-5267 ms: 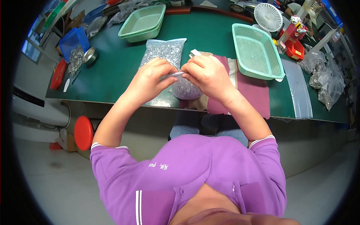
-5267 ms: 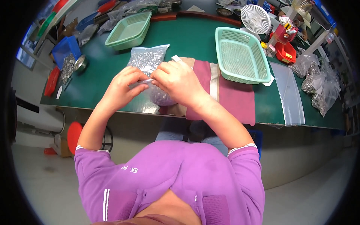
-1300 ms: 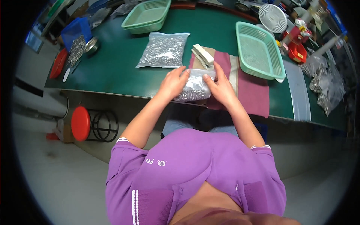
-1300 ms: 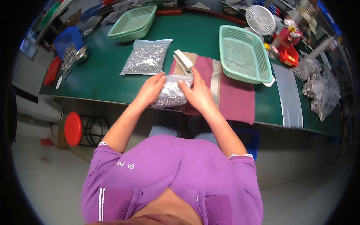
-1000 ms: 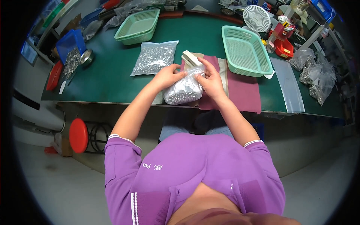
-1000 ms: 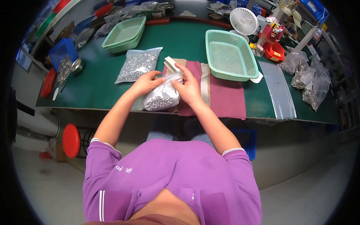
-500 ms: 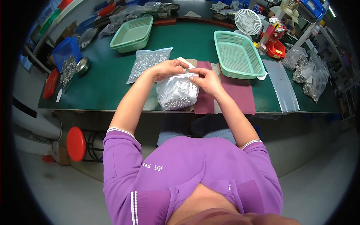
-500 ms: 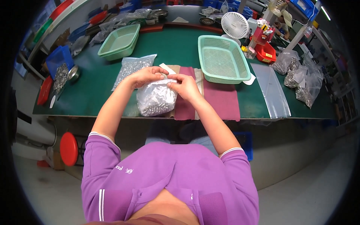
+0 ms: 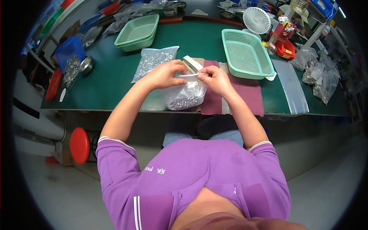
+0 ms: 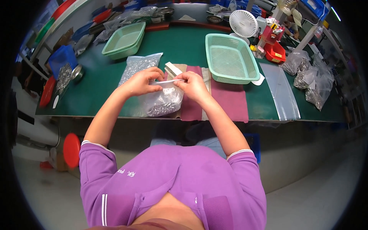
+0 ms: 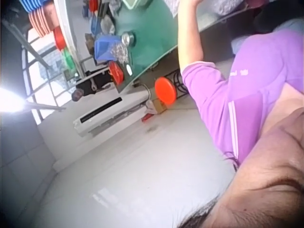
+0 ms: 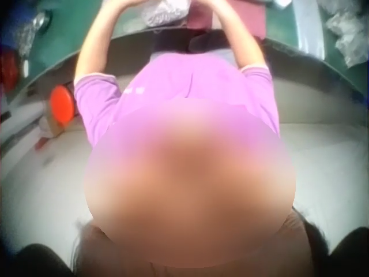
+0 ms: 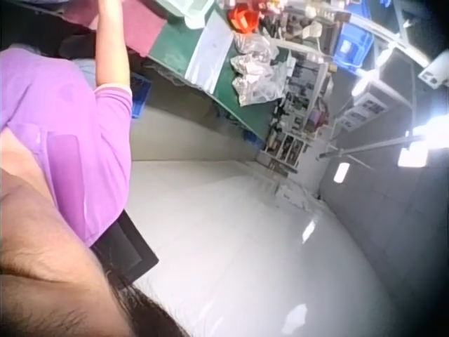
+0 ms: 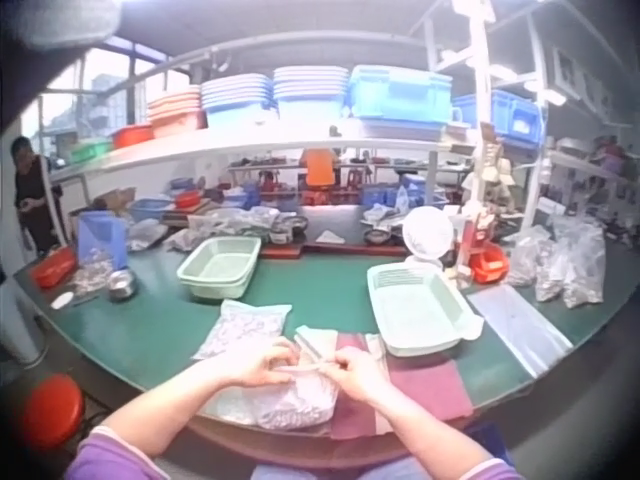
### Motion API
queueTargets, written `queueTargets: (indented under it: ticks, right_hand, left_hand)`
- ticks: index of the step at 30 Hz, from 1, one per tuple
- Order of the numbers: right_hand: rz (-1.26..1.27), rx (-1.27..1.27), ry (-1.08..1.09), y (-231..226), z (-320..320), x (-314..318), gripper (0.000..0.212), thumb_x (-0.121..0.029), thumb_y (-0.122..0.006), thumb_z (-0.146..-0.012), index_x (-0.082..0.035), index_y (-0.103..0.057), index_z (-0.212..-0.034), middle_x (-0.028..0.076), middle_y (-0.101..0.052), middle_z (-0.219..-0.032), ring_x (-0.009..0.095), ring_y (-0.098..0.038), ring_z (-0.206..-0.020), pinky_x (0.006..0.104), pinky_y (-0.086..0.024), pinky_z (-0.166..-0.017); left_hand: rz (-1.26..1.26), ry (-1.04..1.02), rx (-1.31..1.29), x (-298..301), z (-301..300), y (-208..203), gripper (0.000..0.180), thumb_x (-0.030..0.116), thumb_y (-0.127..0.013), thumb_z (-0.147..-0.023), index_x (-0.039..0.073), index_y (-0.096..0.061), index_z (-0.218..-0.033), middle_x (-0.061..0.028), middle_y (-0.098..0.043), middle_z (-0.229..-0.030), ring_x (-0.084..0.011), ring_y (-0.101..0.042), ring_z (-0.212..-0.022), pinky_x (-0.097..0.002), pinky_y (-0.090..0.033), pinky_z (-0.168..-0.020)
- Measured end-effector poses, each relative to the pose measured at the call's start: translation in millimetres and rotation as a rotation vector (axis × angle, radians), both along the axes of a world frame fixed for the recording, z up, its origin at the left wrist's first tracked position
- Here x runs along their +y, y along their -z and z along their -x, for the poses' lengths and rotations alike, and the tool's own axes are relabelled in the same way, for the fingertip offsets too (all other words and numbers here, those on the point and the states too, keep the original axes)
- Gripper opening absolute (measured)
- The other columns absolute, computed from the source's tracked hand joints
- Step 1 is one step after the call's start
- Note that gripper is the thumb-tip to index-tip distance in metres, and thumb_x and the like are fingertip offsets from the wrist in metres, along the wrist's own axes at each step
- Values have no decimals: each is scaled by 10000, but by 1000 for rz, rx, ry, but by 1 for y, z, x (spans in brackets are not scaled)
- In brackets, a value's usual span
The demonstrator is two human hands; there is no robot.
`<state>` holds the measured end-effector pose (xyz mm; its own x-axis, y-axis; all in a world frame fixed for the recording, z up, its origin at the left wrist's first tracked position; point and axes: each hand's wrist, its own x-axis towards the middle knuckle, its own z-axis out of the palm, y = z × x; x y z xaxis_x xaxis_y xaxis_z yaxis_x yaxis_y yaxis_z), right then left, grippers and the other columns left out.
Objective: The recorder is sorting small metal parts into plastic bags and labeling them with a pen.
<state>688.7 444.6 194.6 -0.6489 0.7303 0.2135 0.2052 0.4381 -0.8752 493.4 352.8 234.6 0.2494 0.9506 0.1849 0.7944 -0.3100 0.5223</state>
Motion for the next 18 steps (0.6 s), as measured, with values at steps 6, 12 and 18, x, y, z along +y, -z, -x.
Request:
queueTargets:
  ticks: [6, 12, 18]
  right_hand:
    - [-5, -28, -15, 3, 1, 3, 180, -154, -665, -740, -21, -651, -859, 85, -567, -827, 172, -568, -717, 291, -461, -673]
    - [-193, 59, 9, 4, 1, 4, 183, -168, -669, -723, -28, -645, -839, 83, -566, -825, 190, -558, -723, 300, -450, -665]
    - [-24, -42, -2, -3, 1, 0, 213, -213, -639, -735, -30, -643, -844, 90, -582, -831, 185, -565, -720, 298, -448, -657]
  left_hand:
    - [199, -110, 143, -6, 3, -7, 233, 177, -653, -761, 69, -618, -965, -51, -590, -922, -220, -575, -809, -319, -463, -725]
    - [370, -140, -324, -21, 25, -6, 500, 139, -660, -762, 81, -482, -1226, -57, -549, -1124, -143, -545, -920, -308, -456, -794]
    - [209, -199, -868, -40, 31, 13, 302, 56, -655, -722, 85, -614, -1020, -63, -458, -1267, -147, -503, -1007, -285, -424, -842]
